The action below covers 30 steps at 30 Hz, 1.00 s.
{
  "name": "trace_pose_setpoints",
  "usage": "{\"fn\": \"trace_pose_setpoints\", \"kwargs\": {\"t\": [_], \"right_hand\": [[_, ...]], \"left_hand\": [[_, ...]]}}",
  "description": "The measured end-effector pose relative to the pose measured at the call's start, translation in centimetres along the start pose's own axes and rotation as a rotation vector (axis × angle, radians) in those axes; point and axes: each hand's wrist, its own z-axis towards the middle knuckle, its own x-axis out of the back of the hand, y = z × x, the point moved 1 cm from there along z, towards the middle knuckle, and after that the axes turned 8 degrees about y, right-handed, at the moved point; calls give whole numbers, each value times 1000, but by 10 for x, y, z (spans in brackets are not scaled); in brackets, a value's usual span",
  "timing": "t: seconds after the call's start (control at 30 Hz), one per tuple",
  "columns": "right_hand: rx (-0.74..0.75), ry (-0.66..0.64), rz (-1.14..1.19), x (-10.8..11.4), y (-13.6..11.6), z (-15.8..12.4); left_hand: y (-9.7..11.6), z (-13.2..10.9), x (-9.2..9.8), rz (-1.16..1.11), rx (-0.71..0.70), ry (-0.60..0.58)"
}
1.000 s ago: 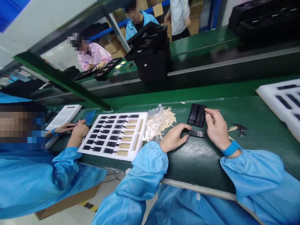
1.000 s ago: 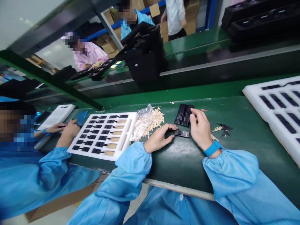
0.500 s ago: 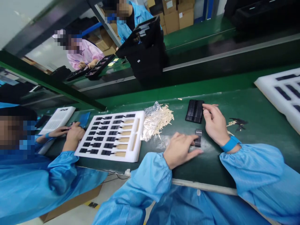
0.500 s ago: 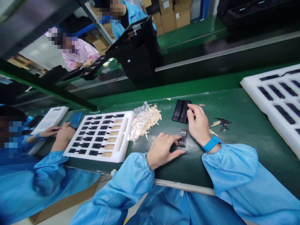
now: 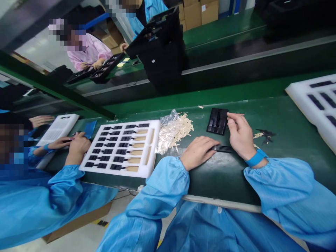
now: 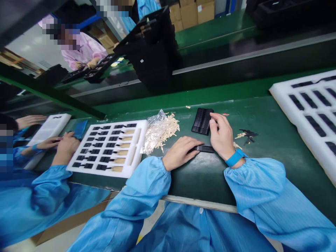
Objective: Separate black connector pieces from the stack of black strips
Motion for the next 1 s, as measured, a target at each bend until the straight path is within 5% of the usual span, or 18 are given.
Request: {"fn": "trace_pose_setpoints", "kwargs": {"t": [0.4, 0.53, 0.67, 0.8, 1.0], "right_hand": [[-29, -14, -5, 1, -2, 1], [-32, -9, -8, 1, 0, 0], [-33, -14, -1, 0, 3, -1], [-26, -15, -2, 0, 3, -1], [-26, -13, -8, 0, 2, 0]], "left_hand": [[-8, -3, 18, -138, 247, 133], [-10, -2, 18, 6, 324, 155], [-9, -7, 21, 74, 162, 210], [0, -9, 15, 28, -97, 75], [2, -3, 1, 58, 34, 100]]}}
